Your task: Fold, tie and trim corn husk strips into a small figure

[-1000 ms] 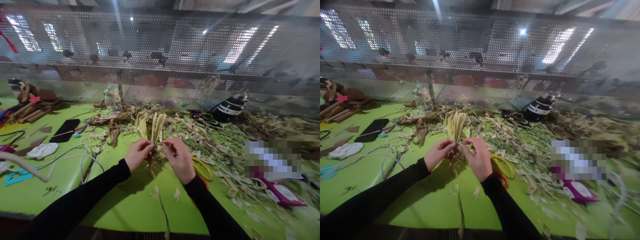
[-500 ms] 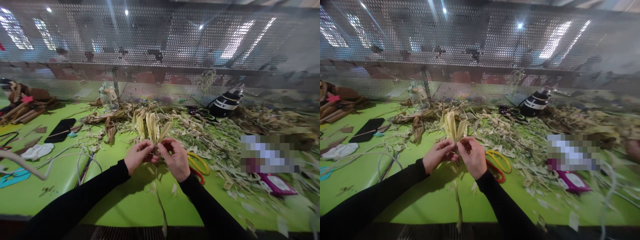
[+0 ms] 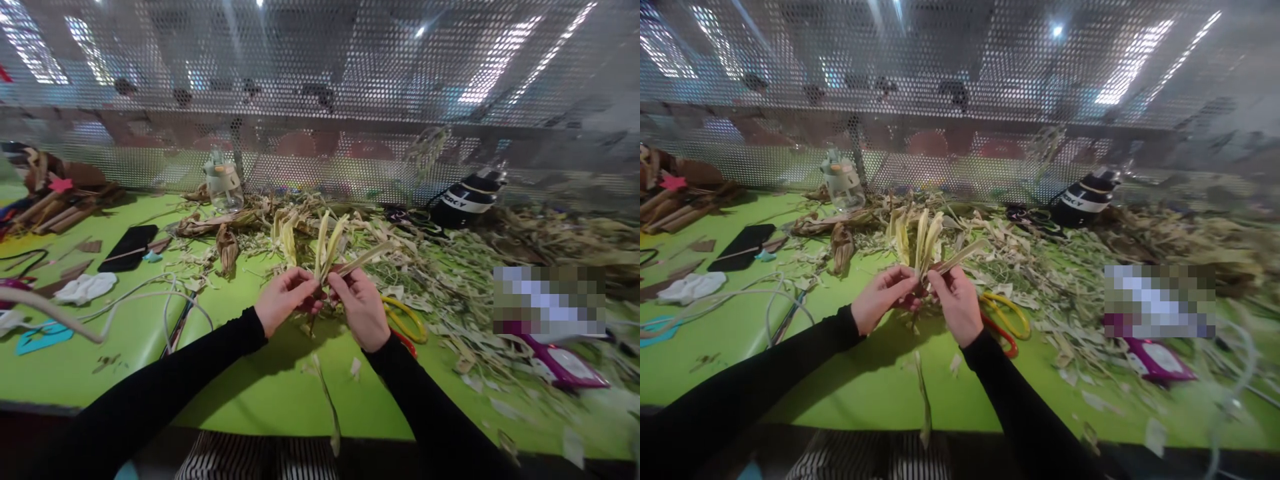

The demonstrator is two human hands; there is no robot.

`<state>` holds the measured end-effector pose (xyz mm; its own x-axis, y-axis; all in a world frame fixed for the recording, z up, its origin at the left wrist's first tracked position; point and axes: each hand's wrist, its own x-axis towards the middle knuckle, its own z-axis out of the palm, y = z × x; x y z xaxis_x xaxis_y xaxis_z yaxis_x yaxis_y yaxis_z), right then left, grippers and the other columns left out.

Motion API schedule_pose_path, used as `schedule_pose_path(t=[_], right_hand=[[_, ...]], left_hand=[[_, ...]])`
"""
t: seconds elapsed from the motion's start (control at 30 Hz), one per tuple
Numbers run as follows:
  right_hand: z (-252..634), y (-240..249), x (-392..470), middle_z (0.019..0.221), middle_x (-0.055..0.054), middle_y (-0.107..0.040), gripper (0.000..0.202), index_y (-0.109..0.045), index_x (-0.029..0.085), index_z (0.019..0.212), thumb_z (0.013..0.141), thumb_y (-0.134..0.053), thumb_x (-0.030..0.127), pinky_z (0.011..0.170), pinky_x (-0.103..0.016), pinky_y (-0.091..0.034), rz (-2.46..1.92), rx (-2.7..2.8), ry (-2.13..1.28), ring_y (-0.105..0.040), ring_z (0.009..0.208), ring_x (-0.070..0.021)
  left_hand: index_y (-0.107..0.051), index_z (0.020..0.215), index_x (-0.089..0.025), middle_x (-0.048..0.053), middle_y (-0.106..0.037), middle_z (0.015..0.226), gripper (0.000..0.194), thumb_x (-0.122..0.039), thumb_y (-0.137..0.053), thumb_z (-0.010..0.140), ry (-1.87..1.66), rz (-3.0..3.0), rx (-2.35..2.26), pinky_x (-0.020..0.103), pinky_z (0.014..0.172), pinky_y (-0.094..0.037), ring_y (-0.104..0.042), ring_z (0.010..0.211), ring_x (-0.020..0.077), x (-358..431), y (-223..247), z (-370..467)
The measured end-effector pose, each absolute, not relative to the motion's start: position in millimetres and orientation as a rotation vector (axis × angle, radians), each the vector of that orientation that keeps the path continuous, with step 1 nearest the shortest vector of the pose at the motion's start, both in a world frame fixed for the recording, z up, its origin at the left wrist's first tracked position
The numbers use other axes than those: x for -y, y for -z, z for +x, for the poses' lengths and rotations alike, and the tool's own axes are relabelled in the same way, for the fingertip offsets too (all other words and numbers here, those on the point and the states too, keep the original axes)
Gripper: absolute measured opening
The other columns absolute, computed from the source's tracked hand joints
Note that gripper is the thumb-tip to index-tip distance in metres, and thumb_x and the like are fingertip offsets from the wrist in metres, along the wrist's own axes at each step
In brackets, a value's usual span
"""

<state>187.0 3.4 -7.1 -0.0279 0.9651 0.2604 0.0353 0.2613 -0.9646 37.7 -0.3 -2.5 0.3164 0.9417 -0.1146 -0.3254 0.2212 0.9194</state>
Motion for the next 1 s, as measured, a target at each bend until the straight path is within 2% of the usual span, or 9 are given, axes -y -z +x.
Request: schedule_pose_path(t=[0.1,0.23,0.4,0.53,0.63,0.8,0.9,1.0], right_hand=[[187.8,6.1,-3.1,0.067,0.004,-0.056,0.021,-0.056,0.019,0.084,0.077,-0.064,0.038,0.049,-0.021,-0.042,-1.043,1.373,-1.069,-0.049,0.052,-0.0083],[187.3,1.1,-0.1,0.070,0.001,-0.060,0.023,-0.060,0.018,0.082,0.073,-0.067,0.038,0.057,-0.025,-0.048,-1.067,1.499,-1.112,-0.056,0.062,-0.0121],[186.8,3.2,-0.1,0.067,0.001,-0.062,0.026,-0.059,0.017,0.077,0.069,-0.071,0.038,0.056,-0.025,-0.048,-1.110,1.417,-1.115,-0.056,0.059,-0.0117],[190.1,10.7,-2.5,0.067,0.003,-0.061,0.023,-0.059,0.018,0.078,0.071,-0.070,0.037,0.055,-0.024,-0.047,-1.055,1.371,-1.192,-0.055,0.056,-0.0105],[193.5,14.3,-4.1,0.065,0.004,-0.060,0.022,-0.058,0.019,0.078,0.072,-0.069,0.037,0.054,-0.023,-0.046,-1.020,1.396,-1.171,-0.054,0.055,-0.0099],[201.0,6.4,-7.8,0.077,-0.002,-0.065,0.019,-0.064,0.020,0.079,0.076,-0.066,0.039,0.069,-0.033,-0.050,-0.932,1.643,-1.010,-0.060,0.073,-0.0163],[204.5,0.5,-10.4,0.082,-0.004,-0.065,0.016,-0.067,0.021,0.075,0.077,-0.066,0.036,0.078,-0.037,-0.049,-0.818,1.887,-0.782,-0.060,0.083,-0.0196],[203.1,2.2,-10.2,0.079,-0.003,-0.065,0.015,-0.065,0.021,0.078,0.079,-0.064,0.036,0.070,-0.032,-0.051,-0.876,1.818,-0.826,-0.060,0.075,-0.0169]], left_hand=[[-0.050,0.075,-0.015,0.000,-0.064,0.068,0.024,-0.033,-0.066,0.074,-1.016,0.931,-0.858,0.021,0.056,-0.052,-0.062,0.053,0.0083,0.3,1.8,38.0],[-0.048,0.076,-0.016,-0.003,-0.061,0.062,0.020,-0.028,-0.064,0.075,-1.011,0.914,-0.927,0.022,0.057,-0.052,-0.061,0.051,0.0082,-0.6,3.1,40.8],[-0.047,0.078,-0.017,-0.005,-0.060,0.058,0.026,-0.027,-0.070,0.070,-1.070,1.073,-0.907,0.018,0.052,-0.047,-0.057,0.049,0.0067,-0.5,7.5,43.9],[-0.056,0.076,-0.013,-0.002,-0.062,0.065,0.026,-0.031,-0.072,0.068,-0.982,1.076,-0.833,0.019,0.058,-0.049,-0.058,0.054,0.0069,-1.5,8.0,41.7],[-0.059,0.077,-0.012,0.001,-0.064,0.072,0.021,-0.028,-0.071,0.071,-0.934,0.893,-0.794,0.021,0.065,-0.053,-0.062,0.059,0.0077,-3.2,7.2,39.6],[-0.054,0.074,-0.013,0.001,-0.063,0.066,0.009,-0.015,-0.060,0.080,-0.952,0.632,-0.845,0.017,0.057,-0.053,-0.062,0.054,0.0069,-5.4,5.9,39.6],[-0.053,0.075,-0.014,-0.001,-0.061,0.063,0.012,-0.018,-0.063,0.079,-0.981,0.624,-0.843,0.016,0.056,-0.053,-0.061,0.052,0.0062,-6.3,5.8,38.6],[-0.051,0.078,-0.015,-0.001,-0.062,0.065,0.025,-0.027,-0.071,0.071,-0.982,0.753,-0.807,0.019,0.059,-0.053,-0.062,0.054,0.0078,-6.6,5.8,36.9]])
